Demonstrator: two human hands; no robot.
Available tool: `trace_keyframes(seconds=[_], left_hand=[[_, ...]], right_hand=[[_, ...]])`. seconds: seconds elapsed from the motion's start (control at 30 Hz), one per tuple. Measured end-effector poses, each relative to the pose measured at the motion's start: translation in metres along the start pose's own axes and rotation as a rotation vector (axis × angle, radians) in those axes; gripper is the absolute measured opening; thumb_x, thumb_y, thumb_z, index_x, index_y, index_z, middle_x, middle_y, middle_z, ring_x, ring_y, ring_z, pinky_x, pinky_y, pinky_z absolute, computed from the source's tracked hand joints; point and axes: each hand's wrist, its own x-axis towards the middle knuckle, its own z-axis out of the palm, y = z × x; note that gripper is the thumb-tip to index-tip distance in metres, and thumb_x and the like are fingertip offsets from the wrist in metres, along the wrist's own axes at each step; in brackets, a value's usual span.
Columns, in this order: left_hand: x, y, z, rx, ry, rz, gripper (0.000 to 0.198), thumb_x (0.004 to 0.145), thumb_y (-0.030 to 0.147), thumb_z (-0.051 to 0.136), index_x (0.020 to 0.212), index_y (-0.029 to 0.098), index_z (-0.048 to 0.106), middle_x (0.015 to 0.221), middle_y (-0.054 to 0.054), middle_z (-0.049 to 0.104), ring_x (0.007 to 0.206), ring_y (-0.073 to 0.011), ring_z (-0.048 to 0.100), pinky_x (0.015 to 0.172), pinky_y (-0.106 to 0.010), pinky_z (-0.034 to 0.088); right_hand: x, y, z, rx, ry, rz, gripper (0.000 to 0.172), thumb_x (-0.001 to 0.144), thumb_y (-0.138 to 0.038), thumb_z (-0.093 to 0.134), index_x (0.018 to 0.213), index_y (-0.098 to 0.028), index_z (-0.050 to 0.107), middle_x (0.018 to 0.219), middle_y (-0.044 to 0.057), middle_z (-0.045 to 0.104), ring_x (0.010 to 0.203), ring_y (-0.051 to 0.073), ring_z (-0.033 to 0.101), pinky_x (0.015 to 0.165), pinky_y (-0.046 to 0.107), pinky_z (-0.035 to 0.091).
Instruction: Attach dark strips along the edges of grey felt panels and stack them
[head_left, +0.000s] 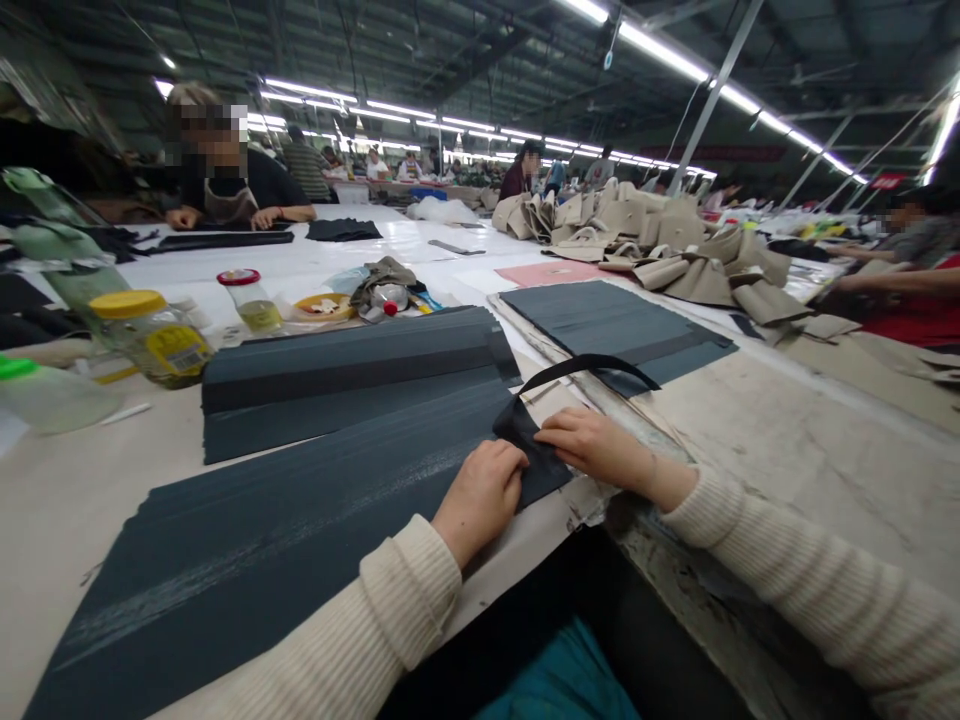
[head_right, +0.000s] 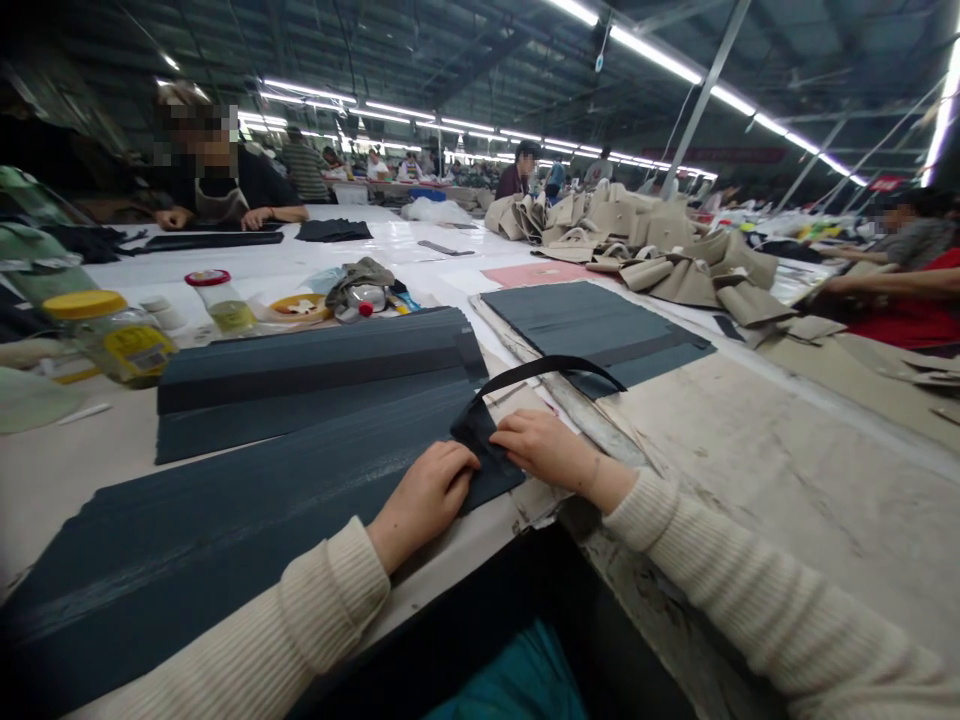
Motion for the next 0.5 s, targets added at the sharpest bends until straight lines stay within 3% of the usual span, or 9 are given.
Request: trace_keyframes(seconds=[0.27, 0.4, 0.5], left_hand=[[-0.002, 0.003, 0.000, 0.051, 0.024, -0.013, 0.023, 0.080, 0.009, 0.041, 0.099, 0.019, 0.050, 0.106, -0.005, 0.052, 0.097, -0.0169, 0.049, 0.086, -0.032, 0.042], [-0.003, 0.003, 0.002, 0.160, -0.036, 0.046, 0.035, 0.081, 0.009, 0.040, 0.114, 0.019, 0.047, 0.124, -0.005, 0.048, 0.104, -0.0178, 0.047, 0.090, -0.034, 0.040], [-0.003, 0.004, 0.004, 0.241, -0.081, 0.079, 0.034, 0.082, 0.011, 0.041, 0.114, 0.019, 0.049, 0.124, -0.004, 0.050, 0.104, -0.0184, 0.046, 0.091, -0.034, 0.039]], right_hand=[[-0.006, -0.008, 0.013, -0.090, 0.055, -0.044, 0.026, 0.088, -0.021, 0.040, 0.105, -0.014, 0.059, 0.100, 0.010, 0.061, 0.089, 0.018, 0.054, 0.079, 0.032, 0.045], [-0.011, -0.012, 0.017, -0.141, 0.035, -0.061, 0.033, 0.088, -0.035, 0.042, 0.107, -0.012, 0.057, 0.105, 0.012, 0.060, 0.089, 0.020, 0.055, 0.078, 0.034, 0.045], [-0.018, -0.013, 0.014, -0.150, 0.015, -0.067, 0.041, 0.087, -0.041, 0.041, 0.112, -0.011, 0.055, 0.109, 0.012, 0.059, 0.092, 0.021, 0.055, 0.079, 0.035, 0.045]])
